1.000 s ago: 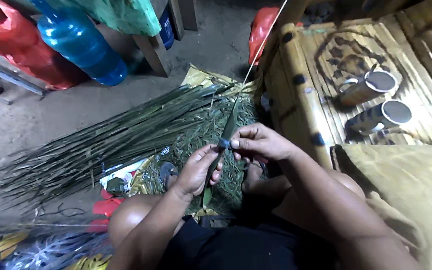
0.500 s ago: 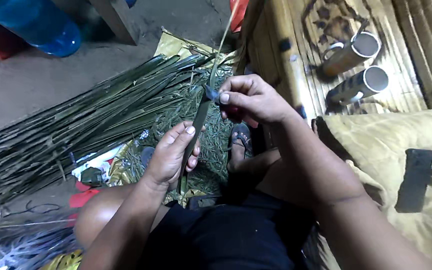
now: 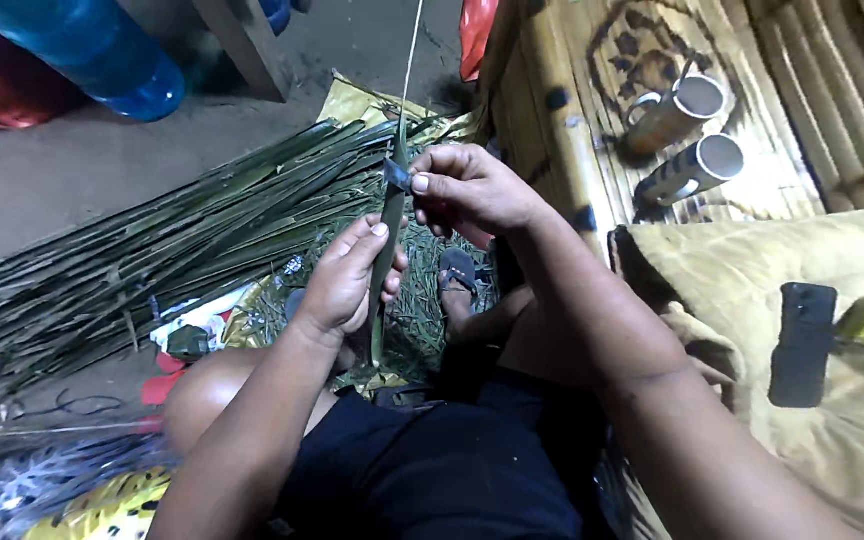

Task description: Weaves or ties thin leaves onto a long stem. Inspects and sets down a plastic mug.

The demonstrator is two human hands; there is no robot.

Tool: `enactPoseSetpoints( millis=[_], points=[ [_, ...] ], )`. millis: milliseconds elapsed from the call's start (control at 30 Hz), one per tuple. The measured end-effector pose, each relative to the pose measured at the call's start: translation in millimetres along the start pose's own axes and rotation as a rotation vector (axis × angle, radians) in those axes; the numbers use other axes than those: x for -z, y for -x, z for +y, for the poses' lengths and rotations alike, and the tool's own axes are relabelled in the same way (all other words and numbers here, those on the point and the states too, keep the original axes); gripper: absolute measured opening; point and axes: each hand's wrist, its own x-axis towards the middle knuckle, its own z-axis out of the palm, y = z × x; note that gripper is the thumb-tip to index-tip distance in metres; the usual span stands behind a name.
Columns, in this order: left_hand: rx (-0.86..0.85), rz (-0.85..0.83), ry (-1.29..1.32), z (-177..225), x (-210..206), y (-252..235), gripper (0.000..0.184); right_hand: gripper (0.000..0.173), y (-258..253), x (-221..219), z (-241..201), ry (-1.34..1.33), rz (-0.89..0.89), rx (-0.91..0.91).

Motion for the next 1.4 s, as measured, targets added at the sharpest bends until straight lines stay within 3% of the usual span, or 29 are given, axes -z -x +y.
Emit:
enactPoseSetpoints(
  millis=[133,267,367,500,767,1000,1300,1400],
  points=[
    [-0.06,0.032,-0.007,-1.1,-0.1,5.3,0.024,0.018,10.3,-13.9,-9.9,0.024,0.044,-0.1],
    [-0.087,0.147,-0.001,-4.5,6.6,5.2,0.021,0.019,14.4,-12.6,-48.6,0.265,0.007,-0.234],
    [-0.082,0.17,0.025,-6.5,11.4,5.7,0.021,0.018,14.9,-10.8,-65.3,0.297,-0.004,-0.228],
    [-0.078,0.122,-0.006,-10.8,14.4,8.3,0.026,0.02,19.4,-11.9,-48.0,0.24,-0.065,-0.183],
    [0.001,0.081,-0.036,-21.2,11.0,2.8,0.026,0.018,16.5,-6.7,-2.1,0.068,0.04,-0.234],
    [0.097,0.11,0.05,-17.3,0.0,0.6,0.025,0.019,9.2,-13.4,15.7,-0.094,-0.114,-0.233],
    [0.146,0.003,0.066,-13.7,-3.0,1.6,0.025,0.024,25.9,-4.5,8.0,-0.072,-0.209,-0.165],
    [0.165,-0.043,0.109,-16.8,-1.1,1.0,0.023,0.023,26.7,1.4,10.5,-0.044,-0.16,-0.083]
  ],
)
